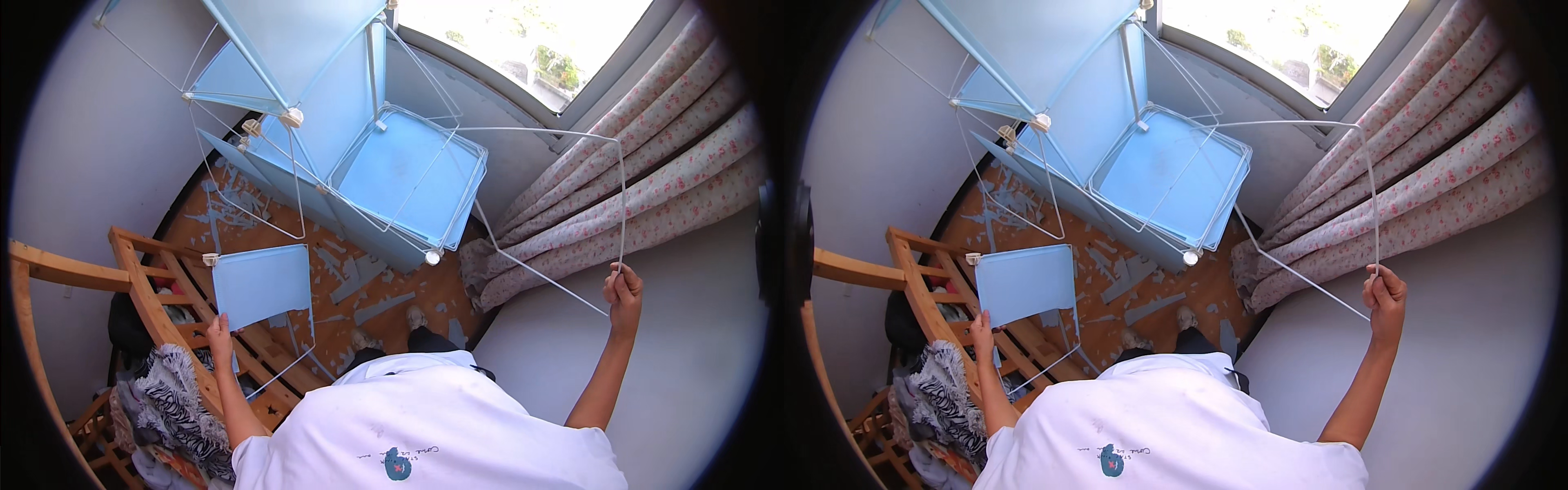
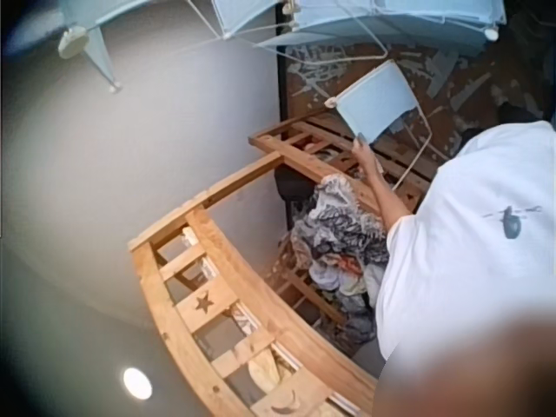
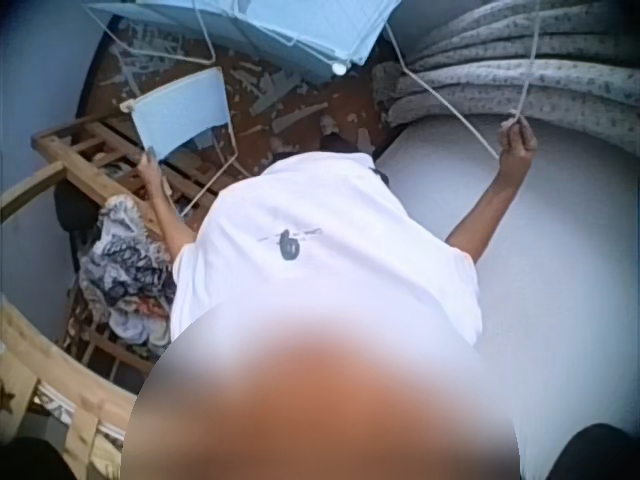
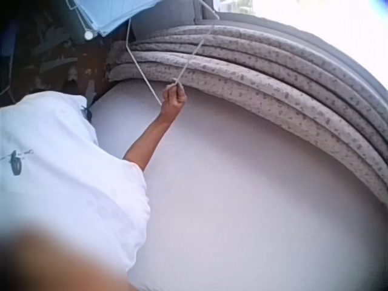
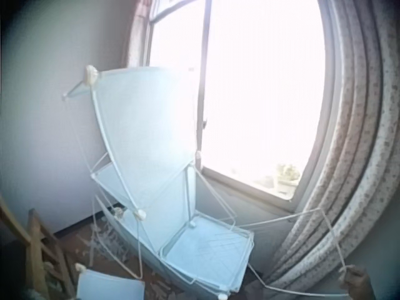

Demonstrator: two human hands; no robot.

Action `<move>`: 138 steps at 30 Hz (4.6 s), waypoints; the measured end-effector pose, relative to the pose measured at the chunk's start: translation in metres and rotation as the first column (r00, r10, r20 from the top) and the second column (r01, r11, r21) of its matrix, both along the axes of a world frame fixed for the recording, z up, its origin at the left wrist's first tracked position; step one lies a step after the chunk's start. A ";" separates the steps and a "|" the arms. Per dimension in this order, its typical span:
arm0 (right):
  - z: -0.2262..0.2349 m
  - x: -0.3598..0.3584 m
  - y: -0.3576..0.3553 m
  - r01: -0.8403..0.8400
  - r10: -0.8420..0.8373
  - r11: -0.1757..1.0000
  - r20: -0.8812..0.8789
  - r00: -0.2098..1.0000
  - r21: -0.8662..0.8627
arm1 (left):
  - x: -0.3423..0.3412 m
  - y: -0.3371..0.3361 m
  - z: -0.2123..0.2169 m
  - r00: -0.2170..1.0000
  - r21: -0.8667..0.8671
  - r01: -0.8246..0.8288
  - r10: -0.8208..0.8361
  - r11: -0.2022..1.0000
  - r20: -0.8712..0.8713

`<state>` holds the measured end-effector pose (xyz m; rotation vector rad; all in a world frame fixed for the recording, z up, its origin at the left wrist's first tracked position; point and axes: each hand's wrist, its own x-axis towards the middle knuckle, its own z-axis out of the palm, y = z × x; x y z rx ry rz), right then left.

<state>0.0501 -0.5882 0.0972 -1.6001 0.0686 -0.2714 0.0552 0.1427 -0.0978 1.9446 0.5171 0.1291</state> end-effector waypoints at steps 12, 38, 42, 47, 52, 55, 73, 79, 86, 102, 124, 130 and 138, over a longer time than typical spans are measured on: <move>-0.042 0.043 -0.005 -0.063 -0.019 0.722 0.110 0.994 0.689 | -0.009 -0.020 -0.004 1.000 0.027 0.012 -0.012 1.000 -0.023; -0.030 0.083 0.091 -0.363 0.258 0.282 0.294 0.920 0.888 | 0.006 -0.034 -0.019 0.998 -0.028 -0.005 0.004 1.000 -0.056; -0.042 0.092 0.088 -0.309 0.181 0.256 0.268 0.946 0.916 | -0.002 -0.030 -0.022 0.997 -0.067 -0.046 0.043 0.997 -0.057; -0.106 0.086 0.075 -0.033 0.061 0.234 0.019 0.998 0.972 | -0.007 -0.028 -0.020 0.998 -0.035 -0.050 0.048 0.998 -0.050; -0.174 0.080 0.049 0.276 -0.056 0.298 -0.272 0.961 0.914 | -0.012 -0.031 -0.016 0.997 -0.022 -0.060 0.058 0.998 -0.055; -0.206 0.087 0.046 0.412 -0.123 0.385 -0.396 0.910 0.826 | -0.014 -0.034 -0.016 0.995 -0.031 -0.080 0.079 0.996 -0.057; -0.320 0.149 0.093 0.493 -0.104 0.720 -0.626 0.773 0.489 | -0.033 -0.054 -0.006 0.989 -0.041 -0.133 0.130 0.990 -0.071; -0.316 0.127 0.104 0.470 -0.090 0.763 -0.647 0.757 0.445 | -0.041 -0.055 -0.011 0.986 -0.018 -0.159 0.158 0.987 -0.061; -0.320 0.167 0.129 0.500 -0.141 0.594 -0.530 0.836 0.630 | -0.032 -0.059 -0.008 0.985 -0.029 -0.152 0.149 0.988 -0.087; -0.322 0.228 0.148 0.362 -0.468 0.884 -0.565 0.680 -0.296 | -0.037 -0.059 0.000 0.985 -0.079 -0.167 0.163 0.983 -0.055; -0.297 0.216 0.133 0.025 -0.404 0.625 -0.296 0.866 -0.780 | -0.050 -0.058 0.063 0.932 -0.048 -0.338 0.342 0.940 0.123; -0.258 0.168 0.169 0.204 -0.228 0.729 0.049 0.972 -0.653 | -0.095 -0.029 0.073 0.841 -0.167 -0.507 0.528 0.846 0.120; -0.204 0.104 0.332 -0.665 0.603 0.724 -0.299 0.740 -0.184 | -0.120 -0.007 0.074 0.720 -0.513 -0.471 0.649 0.718 0.247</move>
